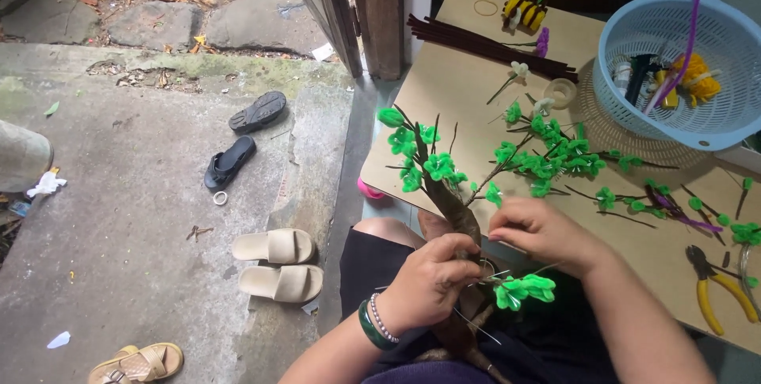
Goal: Assembling an artificial tree by manually attaching green plastic leaf clusters to a brown branch structure using thin wire.
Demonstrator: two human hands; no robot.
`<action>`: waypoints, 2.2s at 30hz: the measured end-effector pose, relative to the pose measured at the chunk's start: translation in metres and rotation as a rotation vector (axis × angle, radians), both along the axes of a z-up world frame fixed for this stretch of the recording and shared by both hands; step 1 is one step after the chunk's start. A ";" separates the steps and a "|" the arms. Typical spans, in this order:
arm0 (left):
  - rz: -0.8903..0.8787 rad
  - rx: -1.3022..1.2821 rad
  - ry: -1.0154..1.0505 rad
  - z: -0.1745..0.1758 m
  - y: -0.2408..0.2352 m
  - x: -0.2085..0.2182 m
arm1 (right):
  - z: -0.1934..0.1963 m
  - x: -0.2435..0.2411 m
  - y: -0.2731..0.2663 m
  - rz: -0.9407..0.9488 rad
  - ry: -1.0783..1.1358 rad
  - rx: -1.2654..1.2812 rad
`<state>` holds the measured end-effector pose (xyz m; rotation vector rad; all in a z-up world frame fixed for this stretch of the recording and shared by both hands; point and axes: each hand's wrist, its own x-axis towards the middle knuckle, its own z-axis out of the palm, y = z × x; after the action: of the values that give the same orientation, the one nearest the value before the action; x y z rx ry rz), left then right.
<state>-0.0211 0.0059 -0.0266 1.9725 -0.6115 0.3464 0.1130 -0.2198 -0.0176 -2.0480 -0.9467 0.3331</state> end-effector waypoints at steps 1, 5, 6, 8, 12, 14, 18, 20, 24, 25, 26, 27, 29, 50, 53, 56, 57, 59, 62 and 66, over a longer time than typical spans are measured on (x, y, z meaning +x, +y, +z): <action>0.000 0.004 0.006 0.001 -0.001 -0.001 | 0.011 0.008 -0.005 0.091 0.107 -0.134; 0.020 0.030 -0.015 -0.001 -0.009 0.000 | 0.074 0.024 -0.008 0.236 0.060 -0.558; 0.020 0.026 -0.013 0.000 -0.014 0.000 | 0.083 0.026 -0.004 0.237 0.062 -0.563; 0.034 0.095 -0.026 0.001 -0.024 0.000 | 0.102 0.027 0.001 0.351 -0.090 -0.830; 0.024 0.132 -0.030 0.001 -0.037 0.004 | 0.103 -0.021 0.009 0.466 -0.413 -1.062; 0.067 0.155 0.005 0.000 -0.038 0.009 | 0.099 -0.060 0.004 0.484 -0.503 -1.133; 0.128 0.167 0.002 -0.004 -0.037 0.013 | 0.090 -0.099 -0.022 0.484 -0.467 -1.113; 0.133 0.222 0.048 -0.005 -0.038 0.014 | 0.078 -0.116 -0.037 0.431 -0.660 -0.957; 0.148 0.208 0.018 -0.003 -0.039 0.013 | 0.031 -0.155 -0.034 0.396 -0.465 -0.973; 0.160 0.185 0.011 -0.001 -0.038 0.012 | 0.017 -0.161 -0.035 0.352 -0.571 -0.833; 0.171 0.161 0.005 0.001 -0.037 0.012 | 0.002 -0.166 -0.035 0.306 -0.673 -0.691; 0.173 0.161 0.005 0.003 -0.034 0.011 | -0.001 -0.165 -0.039 0.307 -0.673 -0.690; 0.187 0.074 -0.005 0.008 -0.028 0.012 | -0.009 -0.162 -0.047 0.261 -0.532 -0.490; 0.130 0.017 0.062 0.006 -0.010 0.010 | 0.019 -0.138 -0.051 0.351 -0.276 -0.781; 0.129 0.050 -0.067 0.025 -0.014 0.007 | 0.073 -0.134 -0.056 0.290 -0.779 -0.635; 0.090 0.099 -0.113 0.053 -0.018 0.004 | 0.142 -0.127 -0.046 0.234 -1.099 -0.739; 0.085 0.100 -0.121 0.063 -0.021 0.003 | 0.153 -0.124 -0.043 0.226 -1.104 -0.743; 0.023 0.142 -0.200 0.084 -0.026 0.000 | 0.176 -0.118 -0.037 0.192 -1.165 -0.885; 0.024 0.208 -0.242 0.090 -0.028 -0.003 | 0.189 -0.111 -0.036 0.203 -1.120 -1.082; 0.041 0.248 -0.172 0.102 -0.014 0.004 | 0.171 -0.117 -0.063 0.145 -0.877 -0.993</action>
<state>-0.0171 -0.0083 0.0755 2.2100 -0.7546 0.4881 -0.0044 -0.2827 0.1531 -3.1443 -1.6775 -0.0948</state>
